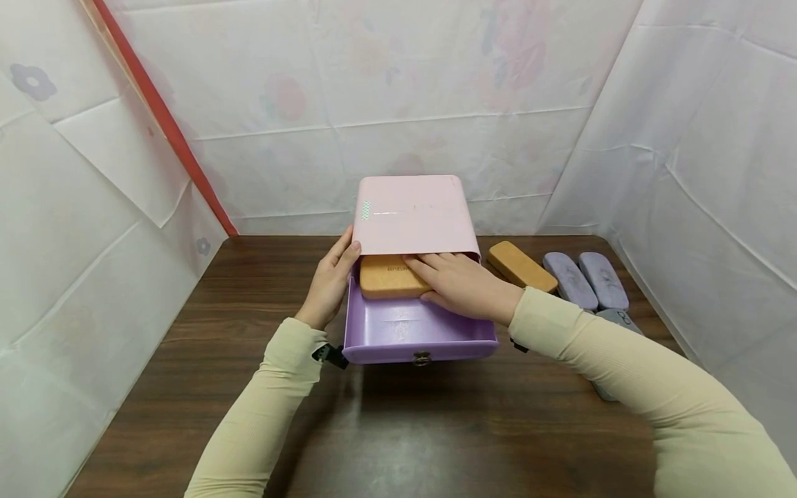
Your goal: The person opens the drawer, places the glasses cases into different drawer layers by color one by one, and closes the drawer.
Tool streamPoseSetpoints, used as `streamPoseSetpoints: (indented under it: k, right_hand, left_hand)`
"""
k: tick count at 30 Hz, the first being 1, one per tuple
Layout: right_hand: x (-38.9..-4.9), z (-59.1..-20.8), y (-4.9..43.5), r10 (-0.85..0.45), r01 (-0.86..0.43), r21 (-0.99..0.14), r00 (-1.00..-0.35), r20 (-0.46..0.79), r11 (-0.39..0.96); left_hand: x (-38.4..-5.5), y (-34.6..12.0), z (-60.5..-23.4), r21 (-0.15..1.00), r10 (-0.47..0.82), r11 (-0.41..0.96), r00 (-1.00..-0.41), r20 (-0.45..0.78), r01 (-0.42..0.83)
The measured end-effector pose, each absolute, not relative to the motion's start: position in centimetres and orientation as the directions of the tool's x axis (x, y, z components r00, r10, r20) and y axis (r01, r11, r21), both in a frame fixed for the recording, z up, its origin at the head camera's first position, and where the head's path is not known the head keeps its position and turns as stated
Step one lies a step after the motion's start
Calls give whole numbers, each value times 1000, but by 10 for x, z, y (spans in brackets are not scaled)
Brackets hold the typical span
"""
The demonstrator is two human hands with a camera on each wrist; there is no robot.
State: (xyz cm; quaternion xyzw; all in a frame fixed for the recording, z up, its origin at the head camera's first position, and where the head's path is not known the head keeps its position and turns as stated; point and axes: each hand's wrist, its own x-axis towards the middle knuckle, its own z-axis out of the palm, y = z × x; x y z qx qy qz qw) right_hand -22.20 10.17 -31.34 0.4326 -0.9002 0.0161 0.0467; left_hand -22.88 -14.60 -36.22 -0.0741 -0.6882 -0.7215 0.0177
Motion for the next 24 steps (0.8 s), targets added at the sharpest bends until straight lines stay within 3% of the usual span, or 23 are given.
streamPoseSetpoints:
  k: [9, 19, 24]
  right_hand:
    - [-226, -315, 98, -771, -772, 47, -626, 116, 634]
    - [-226, -313, 100, -747, -750, -13, -661, 67, 662]
    - [-218, -308, 106, -772, -775, -36, -631, 78, 630]
  left_hand:
    - [-229, -146, -362, 990, 71, -44, -988, 139, 136]
    - [-229, -146, -361, 990, 67, -42, -988, 138, 135]
    - [-228, -146, -361, 991, 59, -26, -990, 130, 128]
